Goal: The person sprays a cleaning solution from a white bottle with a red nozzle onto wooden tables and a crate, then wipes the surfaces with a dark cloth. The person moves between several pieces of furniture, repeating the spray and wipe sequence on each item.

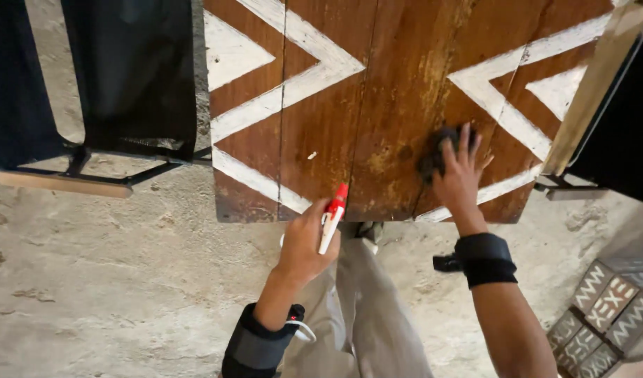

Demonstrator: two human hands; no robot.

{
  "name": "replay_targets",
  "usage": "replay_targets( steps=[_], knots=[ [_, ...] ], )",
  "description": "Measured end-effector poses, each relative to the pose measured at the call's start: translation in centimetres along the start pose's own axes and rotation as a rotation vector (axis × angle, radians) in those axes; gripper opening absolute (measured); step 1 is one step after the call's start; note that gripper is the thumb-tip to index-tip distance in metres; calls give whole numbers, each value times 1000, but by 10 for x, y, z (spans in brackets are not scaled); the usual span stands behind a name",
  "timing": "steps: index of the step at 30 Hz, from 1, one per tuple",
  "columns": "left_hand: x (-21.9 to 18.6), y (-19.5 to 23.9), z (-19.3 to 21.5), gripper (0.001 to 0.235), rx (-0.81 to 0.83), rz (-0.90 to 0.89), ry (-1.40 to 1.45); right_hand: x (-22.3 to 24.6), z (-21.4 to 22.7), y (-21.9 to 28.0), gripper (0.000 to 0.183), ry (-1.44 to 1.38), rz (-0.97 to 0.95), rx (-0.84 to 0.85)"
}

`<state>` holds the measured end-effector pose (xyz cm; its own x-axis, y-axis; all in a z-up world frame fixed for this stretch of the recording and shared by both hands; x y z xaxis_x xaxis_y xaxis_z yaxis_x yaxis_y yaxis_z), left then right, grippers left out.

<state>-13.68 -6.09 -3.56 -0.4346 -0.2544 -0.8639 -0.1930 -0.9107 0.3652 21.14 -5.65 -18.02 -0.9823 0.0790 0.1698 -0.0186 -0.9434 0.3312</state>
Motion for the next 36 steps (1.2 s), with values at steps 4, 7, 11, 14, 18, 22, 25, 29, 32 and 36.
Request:
replay_targets(
  steps=[4, 7, 11, 14, 18, 22, 25, 29, 32, 36],
  knots=[
    [-6, 5, -29, 41, -47, -38, 59, 16, 9, -45, 64, -29, -111, -102],
    [9, 18, -49, 39, -62, 113, 92, 84, 22, -48, 50, -182, -1, -131],
    [6, 39, -67, 37, -177, 112, -4, 146, 9, 7, 42, -188, 426, 108],
    [4, 44, -83, 37, -265, 125, -34, 110, -6, 51, 42, -186, 633, 145],
    [12, 48, -119, 30, -369, 146, 44, 8, -14, 66, 53, -40, 498, 325],
    [10, 53, -152, 27, -417, 168, 28, -74, -6, 45, 58, -22, 384, 201],
    [11, 57, -162, 29, -398, 263, -78, -90, 7, 19, 58, -133, 301, 25],
    [-5, 87, -153, 27, -481, 188, 7, -9, 15, 9, 53, -204, 294, -54],
    [6, 95, -151, 28, -512, 188, -7, 83, -2, 19, 52, -229, 455, 16],
    [34, 136, -161, 28, -513, 440, 52, 149, -26, 92, 50, -284, 769, 164]
  ],
)
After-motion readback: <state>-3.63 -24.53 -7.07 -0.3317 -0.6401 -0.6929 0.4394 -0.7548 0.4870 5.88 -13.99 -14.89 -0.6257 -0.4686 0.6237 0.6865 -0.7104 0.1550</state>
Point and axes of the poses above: each hand's wrist, its own y-axis away from the middle knuckle, its own z-axis out of the back of the hand, x = y × z, the point moved 9 cm from there along -y, towards the middle knuckle, and after that the axes turned 2 degrees about -z, right-handed, at the moved point
